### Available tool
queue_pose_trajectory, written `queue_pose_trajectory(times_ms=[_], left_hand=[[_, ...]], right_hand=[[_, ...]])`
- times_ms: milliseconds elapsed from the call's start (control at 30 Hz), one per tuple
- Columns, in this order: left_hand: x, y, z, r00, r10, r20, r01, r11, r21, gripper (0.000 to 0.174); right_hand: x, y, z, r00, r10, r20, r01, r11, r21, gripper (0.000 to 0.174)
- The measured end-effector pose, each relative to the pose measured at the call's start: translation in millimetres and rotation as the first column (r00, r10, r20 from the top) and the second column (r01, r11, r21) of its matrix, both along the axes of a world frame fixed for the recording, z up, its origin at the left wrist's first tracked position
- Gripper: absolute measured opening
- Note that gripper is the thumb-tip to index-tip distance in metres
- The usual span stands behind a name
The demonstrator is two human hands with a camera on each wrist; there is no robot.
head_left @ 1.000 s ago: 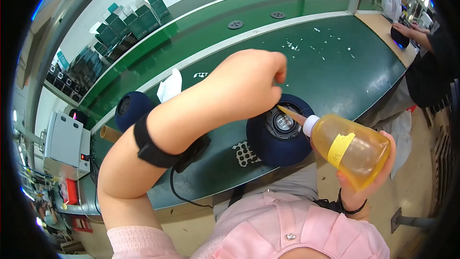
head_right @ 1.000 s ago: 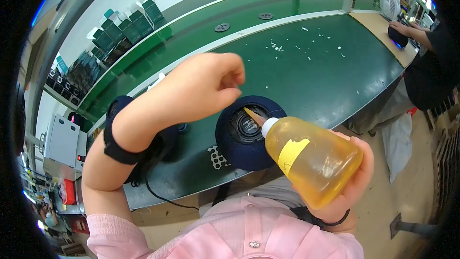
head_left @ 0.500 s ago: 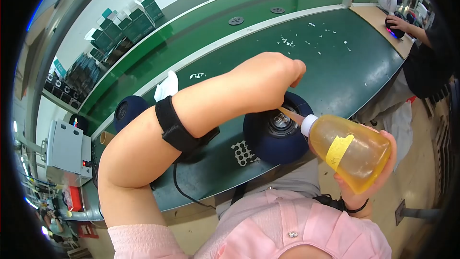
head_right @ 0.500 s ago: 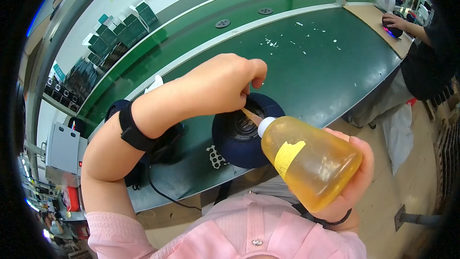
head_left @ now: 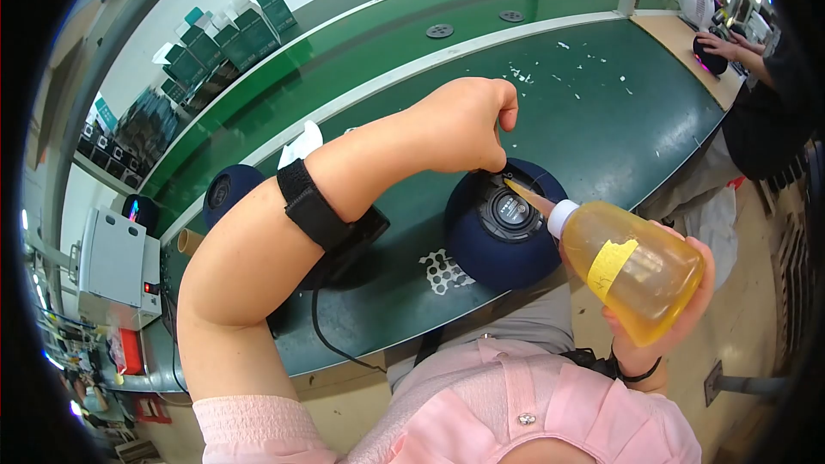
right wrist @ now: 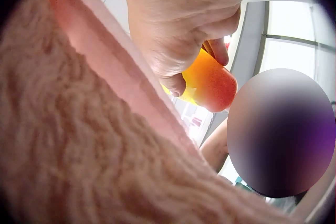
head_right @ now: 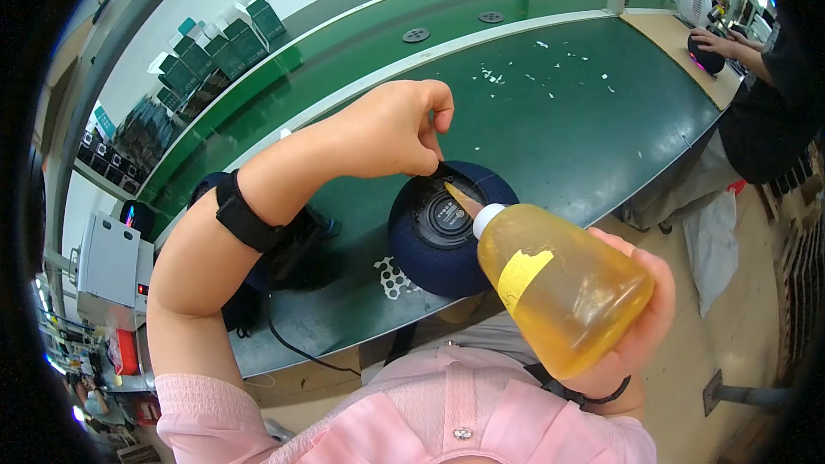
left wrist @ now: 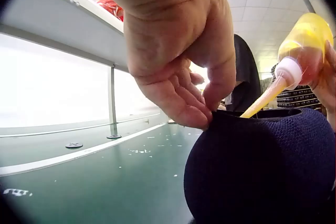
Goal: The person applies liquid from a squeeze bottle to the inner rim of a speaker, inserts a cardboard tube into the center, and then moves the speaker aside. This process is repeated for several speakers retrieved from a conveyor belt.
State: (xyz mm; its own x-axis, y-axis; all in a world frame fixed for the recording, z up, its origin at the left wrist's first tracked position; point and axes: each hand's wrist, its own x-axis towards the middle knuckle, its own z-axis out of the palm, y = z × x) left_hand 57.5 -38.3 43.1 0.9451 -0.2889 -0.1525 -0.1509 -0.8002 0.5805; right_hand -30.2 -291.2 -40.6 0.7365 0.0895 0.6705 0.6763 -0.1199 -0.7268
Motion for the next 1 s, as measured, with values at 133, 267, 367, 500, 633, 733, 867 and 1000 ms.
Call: queue_pose_trajectory(times_ms=[133,267,367,500,633,733,867,1000], left_hand=[[1,1,-5,0.998,-0.011,0.062,0.01,1.0,0.013,0.026],[1,1,-6,0.997,-0.01,0.077,0.008,1.0,0.026,0.026],[1,1,-6,0.997,-0.003,0.073,0.002,1.0,0.015,0.027],[0,0,-3,0.999,0.031,0.023,-0.031,1.0,-0.001,0.027],[-2,0,-5,0.997,0.081,-0.008,-0.081,0.996,-0.027,0.027],[-3,1,-7,0.997,0.06,0.048,-0.059,0.998,-0.008,0.026],[-2,1,-10,0.995,0.058,0.084,-0.06,0.998,0.016,0.026],[-4,-1,-9,0.993,0.07,0.096,-0.074,0.996,0.039,0.027]], right_hand=[[-1,-1,0,1.0,0.012,-0.003,-0.012,1.0,0.003,0.094],[0,-1,3,1.0,0.022,0.018,-0.021,0.999,-0.035,0.094],[4,0,3,0.988,0.129,0.09,-0.122,0.99,-0.076,0.089],[-4,-3,-1,0.97,0.229,-0.084,-0.24,0.957,-0.164,0.086],[-2,-5,-17,0.882,0.464,-0.084,-0.467,0.884,-0.026,0.079],[-2,-14,-20,0.873,0.469,-0.134,-0.488,0.841,-0.233,0.085],[-7,-1,14,0.6,0.691,-0.402,-0.571,0.723,0.39,0.05],[-20,2,15,0.599,0.675,-0.431,-0.336,0.701,0.629,0.05]])
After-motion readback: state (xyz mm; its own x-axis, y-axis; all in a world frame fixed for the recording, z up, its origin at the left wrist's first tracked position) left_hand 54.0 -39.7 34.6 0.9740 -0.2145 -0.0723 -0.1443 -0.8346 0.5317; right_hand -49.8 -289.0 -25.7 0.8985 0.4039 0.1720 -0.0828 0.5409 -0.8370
